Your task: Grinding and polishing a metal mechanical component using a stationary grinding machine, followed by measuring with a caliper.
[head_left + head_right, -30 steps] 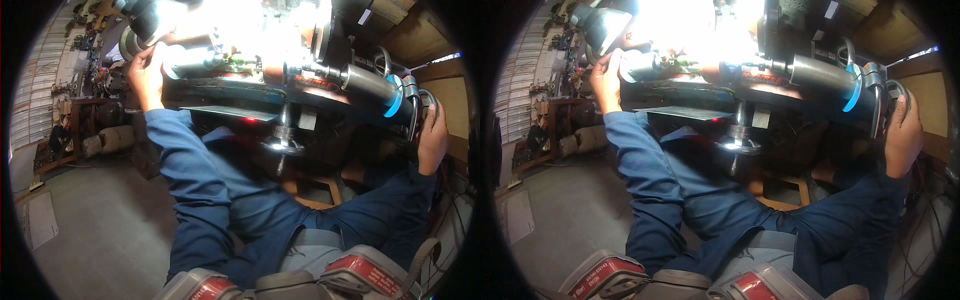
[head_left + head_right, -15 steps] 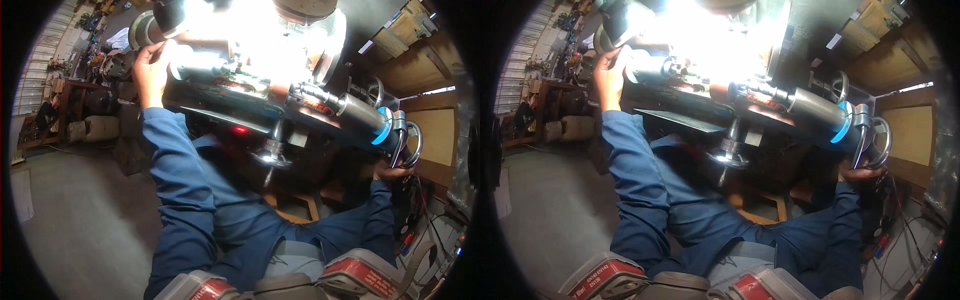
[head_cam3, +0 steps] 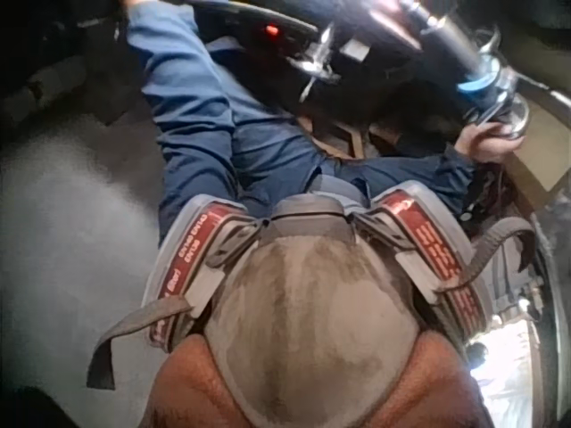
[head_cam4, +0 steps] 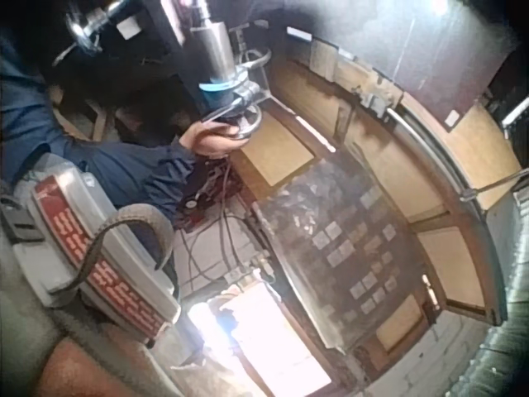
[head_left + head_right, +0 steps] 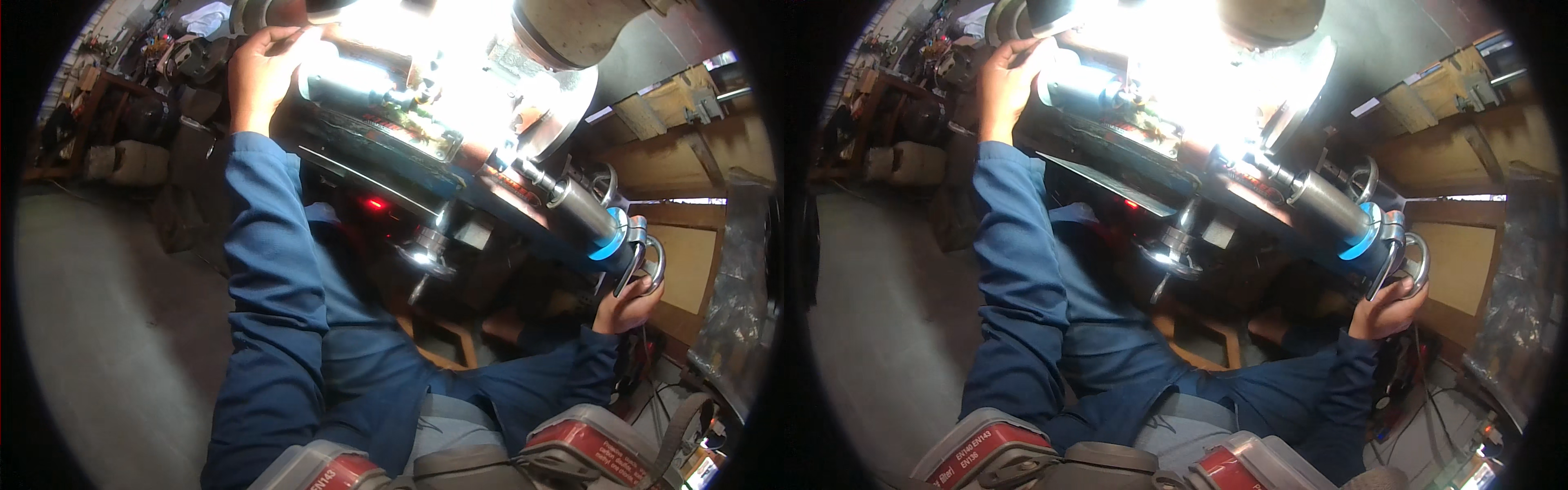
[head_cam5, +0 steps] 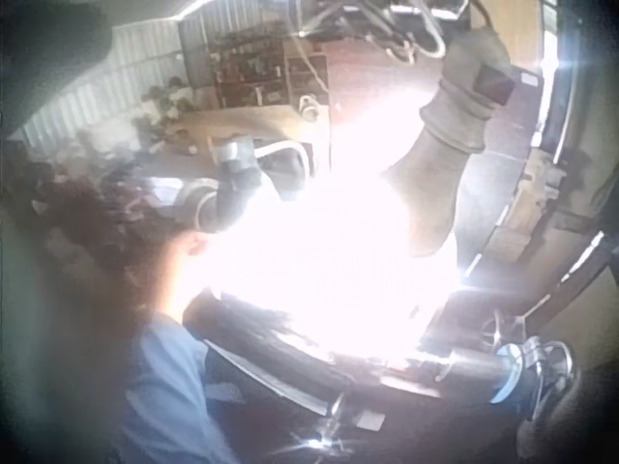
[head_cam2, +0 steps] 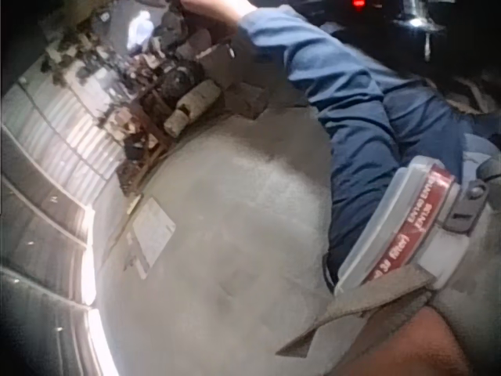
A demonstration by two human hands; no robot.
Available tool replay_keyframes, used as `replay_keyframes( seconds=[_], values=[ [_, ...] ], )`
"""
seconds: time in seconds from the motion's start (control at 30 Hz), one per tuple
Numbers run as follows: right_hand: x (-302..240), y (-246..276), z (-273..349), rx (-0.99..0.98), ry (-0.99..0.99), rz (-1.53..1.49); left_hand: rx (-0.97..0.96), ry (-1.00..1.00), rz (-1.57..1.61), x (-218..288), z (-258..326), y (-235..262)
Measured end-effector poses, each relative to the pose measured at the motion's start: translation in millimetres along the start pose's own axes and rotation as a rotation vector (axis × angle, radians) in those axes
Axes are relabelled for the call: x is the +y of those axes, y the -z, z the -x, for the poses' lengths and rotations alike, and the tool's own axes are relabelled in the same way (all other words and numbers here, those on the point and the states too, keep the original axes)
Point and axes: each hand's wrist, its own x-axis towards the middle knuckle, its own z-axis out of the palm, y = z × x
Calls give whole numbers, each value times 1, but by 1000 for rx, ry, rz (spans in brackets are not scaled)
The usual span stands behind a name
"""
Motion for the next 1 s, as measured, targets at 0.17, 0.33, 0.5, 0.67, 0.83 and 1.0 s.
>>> replay_keyframes(
  seconds=[0.17,0.33,0.5,0.67,0.83,1.0],
  values=[
    [-15,10,-10,-97,8,11,-8,35,-23,7,5,1],
    [-19,23,-34,-295,-15,175,-7,-8,-61,11,5,3],
    [-15,21,-85,-679,-19,237,-30,37,-47,34,14,10],
    [-11,4,-126,-1083,-157,64,-114,135,114,51,19,17],
    [-2,-27,-155,-1364,-266,-14,-91,137,65,49,19,23],
    [4,-61,-154,-1471,-654,-196,-139,101,124,43,19,28]
  ],
)
